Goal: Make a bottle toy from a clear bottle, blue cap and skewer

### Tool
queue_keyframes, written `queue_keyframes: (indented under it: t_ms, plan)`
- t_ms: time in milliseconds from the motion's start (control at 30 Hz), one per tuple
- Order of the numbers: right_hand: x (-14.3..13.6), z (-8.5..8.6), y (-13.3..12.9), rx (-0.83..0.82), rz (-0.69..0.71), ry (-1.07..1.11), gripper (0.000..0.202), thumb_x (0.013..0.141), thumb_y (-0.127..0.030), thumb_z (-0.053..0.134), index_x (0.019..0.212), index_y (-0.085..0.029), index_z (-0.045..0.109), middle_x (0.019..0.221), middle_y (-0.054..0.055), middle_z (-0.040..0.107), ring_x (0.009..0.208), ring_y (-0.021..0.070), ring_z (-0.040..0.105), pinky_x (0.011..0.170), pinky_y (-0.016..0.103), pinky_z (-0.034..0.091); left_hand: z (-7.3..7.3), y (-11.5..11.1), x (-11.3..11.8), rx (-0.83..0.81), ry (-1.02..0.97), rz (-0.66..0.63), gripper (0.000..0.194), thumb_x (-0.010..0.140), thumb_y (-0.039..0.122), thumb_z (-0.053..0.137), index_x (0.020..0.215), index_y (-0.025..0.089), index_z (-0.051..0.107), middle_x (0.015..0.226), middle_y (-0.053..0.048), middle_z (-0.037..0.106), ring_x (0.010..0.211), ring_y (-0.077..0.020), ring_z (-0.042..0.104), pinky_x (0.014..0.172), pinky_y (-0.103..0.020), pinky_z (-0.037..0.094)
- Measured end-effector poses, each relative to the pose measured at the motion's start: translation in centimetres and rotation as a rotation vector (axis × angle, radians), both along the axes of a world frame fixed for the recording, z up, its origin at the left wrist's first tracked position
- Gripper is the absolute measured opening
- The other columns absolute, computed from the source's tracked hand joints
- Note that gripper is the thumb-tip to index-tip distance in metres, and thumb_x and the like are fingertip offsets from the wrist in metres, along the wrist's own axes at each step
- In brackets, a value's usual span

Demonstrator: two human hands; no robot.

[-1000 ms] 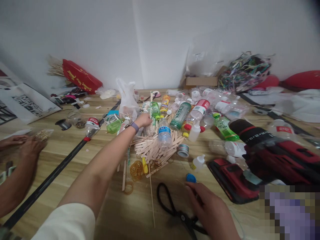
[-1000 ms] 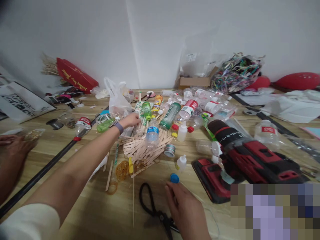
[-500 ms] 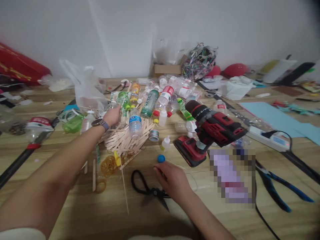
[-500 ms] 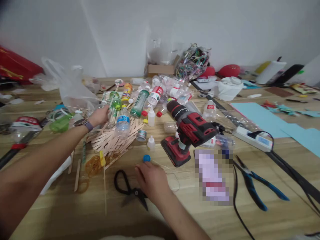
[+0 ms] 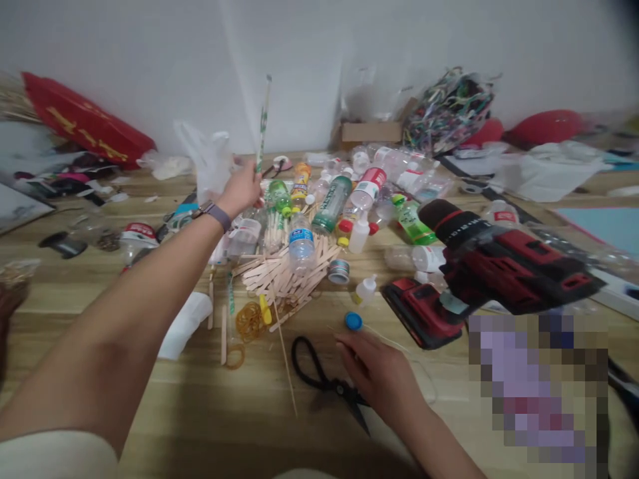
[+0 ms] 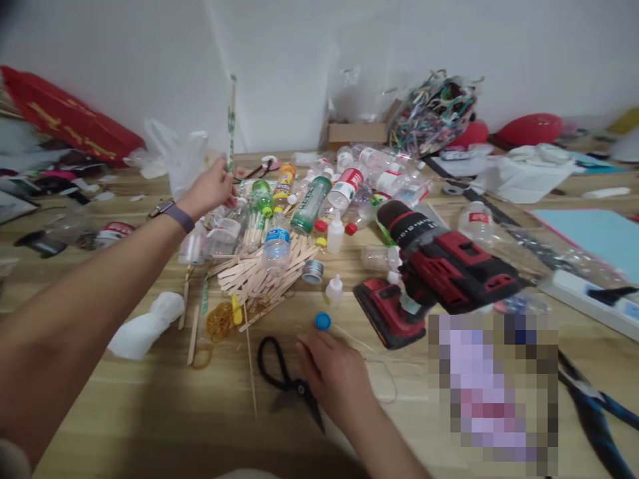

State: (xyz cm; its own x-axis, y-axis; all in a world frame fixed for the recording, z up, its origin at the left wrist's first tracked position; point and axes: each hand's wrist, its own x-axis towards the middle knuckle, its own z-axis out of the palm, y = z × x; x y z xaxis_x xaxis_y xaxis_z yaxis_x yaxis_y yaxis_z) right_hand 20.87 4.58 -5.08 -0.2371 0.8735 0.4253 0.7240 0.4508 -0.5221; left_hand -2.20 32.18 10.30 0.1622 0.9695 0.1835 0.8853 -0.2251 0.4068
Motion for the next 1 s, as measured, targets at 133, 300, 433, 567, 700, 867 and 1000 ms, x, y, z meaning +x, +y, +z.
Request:
queue_keyframes:
  t_ms: [133,300,433,567,700,867,1000]
  plan:
    - [-0.3,1.1,-0.4,0.041,0.023,0.079,0.029,0.103,-0.028,0.042,0.107,-0.016,0.069,0.078,0.005,0.069,0.062,0.0146,0.066,0.056,0.023,0.049,1.4,-8.0,1.3,0.101,-0.277,-0.046,0.032,0.105,0.033,0.020,0.132,0.020,0.033,0.101,-0.006,0.070,0.067,-0.0121,0.067,0.062,-0.024,0.051]
    - [-0.9,2.6,-1.4,0.033,0.084,0.373,0.038,0.105,-0.044,0.042,0.127,-0.020,0.061,0.104,0.010,0.070,0.079,0.0160,0.069,0.067,0.024,0.056,-3.8,-24.2,3.7,-0.548,-0.606,-0.343,0.026,0.100,0.043,0.038,0.102,0.023,0.055,0.073,0.001,0.066,0.049,-0.0104,0.059,0.047,-0.022,0.042]
    - [-1.4,2.5,-2.5,-0.189,0.165,0.649,0.038,0.103,-0.051,0.043,0.116,-0.027,0.070,0.115,0.007,0.072,0.105,0.0197,0.069,0.089,0.028,0.056,-7.8,-30.7,4.9,-0.781,-0.524,-0.388,0.029,0.099,0.036,0.040,0.091,0.023,0.064,0.063,0.001,0.064,0.057,-0.0148,0.063,0.054,-0.025,0.043]
    - [-1.3,1.7,-2.7,-0.383,0.102,0.830,0.047,0.102,-0.056,0.040,0.092,-0.024,0.073,0.084,0.007,0.073,0.082,0.0214,0.071,0.080,0.031,0.059,-9.1,-29.9,3.6,-0.556,-0.209,-0.208,0.028,0.097,0.040,0.047,0.097,0.022,0.068,0.095,-0.009,0.076,0.089,-0.0253,0.069,0.071,-0.032,0.044]
    - [-0.6,1.0,-2.0,-0.407,0.000,0.785,0.048,0.100,-0.059,0.044,0.091,-0.022,0.073,0.075,0.007,0.071,0.075,0.0213,0.068,0.073,0.030,0.058,-10.8,-27.7,1.8,-0.515,0.071,0.197,0.043,0.099,0.046,0.043,0.090,0.014,0.070,0.087,-0.018,0.074,0.083,-0.0292,0.069,0.068,-0.034,0.041]
    - [-0.5,1.1,-1.7,-0.426,0.069,0.694,0.050,0.099,-0.060,0.043,0.088,-0.021,0.072,0.075,0.007,0.070,0.076,0.0220,0.068,0.072,0.030,0.058,-13.0,-26.6,2.0,-0.581,-0.138,0.124,0.025,0.095,0.029,0.050,0.085,0.016,0.068,0.087,-0.011,0.074,0.083,-0.0233,0.067,0.068,-0.031,0.040]
    - [-1.5,1.8,-2.4,-0.454,0.002,0.722,0.049,0.097,-0.063,0.045,0.086,-0.023,0.072,0.072,0.005,0.068,0.074,0.0222,0.065,0.072,0.030,0.056,-13.4,-26.2,2.2,-0.575,-0.249,0.148,0.024,0.095,0.028,0.046,0.079,0.018,0.060,0.073,-0.005,0.068,0.073,-0.0192,0.063,0.063,-0.028,0.039]
